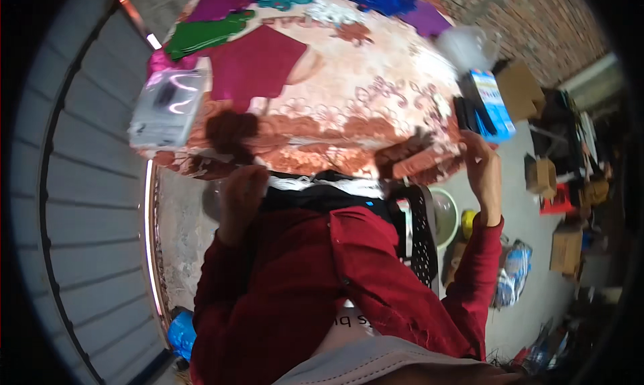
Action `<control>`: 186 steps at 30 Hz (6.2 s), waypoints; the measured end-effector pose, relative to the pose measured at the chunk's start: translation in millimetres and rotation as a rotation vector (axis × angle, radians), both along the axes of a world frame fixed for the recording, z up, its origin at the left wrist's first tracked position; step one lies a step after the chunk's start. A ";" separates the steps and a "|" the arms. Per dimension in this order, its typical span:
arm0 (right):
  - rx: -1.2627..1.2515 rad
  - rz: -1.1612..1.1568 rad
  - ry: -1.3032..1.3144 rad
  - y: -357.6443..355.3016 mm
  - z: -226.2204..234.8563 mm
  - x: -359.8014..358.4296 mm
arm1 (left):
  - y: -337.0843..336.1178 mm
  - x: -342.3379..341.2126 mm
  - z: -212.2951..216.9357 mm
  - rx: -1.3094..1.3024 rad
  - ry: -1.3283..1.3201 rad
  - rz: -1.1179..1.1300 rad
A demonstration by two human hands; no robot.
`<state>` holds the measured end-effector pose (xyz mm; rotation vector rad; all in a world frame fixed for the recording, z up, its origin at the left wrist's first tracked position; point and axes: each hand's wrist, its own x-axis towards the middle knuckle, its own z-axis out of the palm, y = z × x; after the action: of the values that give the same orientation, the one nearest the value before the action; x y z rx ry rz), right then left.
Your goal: Packaging small items into pouches and folding colorful plastic sheets on a table.
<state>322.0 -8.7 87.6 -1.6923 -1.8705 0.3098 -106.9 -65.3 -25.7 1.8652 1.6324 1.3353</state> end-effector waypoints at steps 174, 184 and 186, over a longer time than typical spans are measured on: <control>0.361 0.363 0.712 267.3 4.2 -160.7 | 163.7 -27.6 12.7 0.221 0.420 0.100; -0.071 0.348 -0.135 130.4 21.0 -117.7 | 160.8 -28.6 19.0 0.246 0.487 0.087; -0.174 0.362 -0.232 122.6 1.0 -137.8 | 163.5 -31.6 13.6 0.226 0.470 0.105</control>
<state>184.2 113.9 88.6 -1.5438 -2.3877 0.4472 -138.5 98.2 -12.2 2.4000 1.8844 1.2277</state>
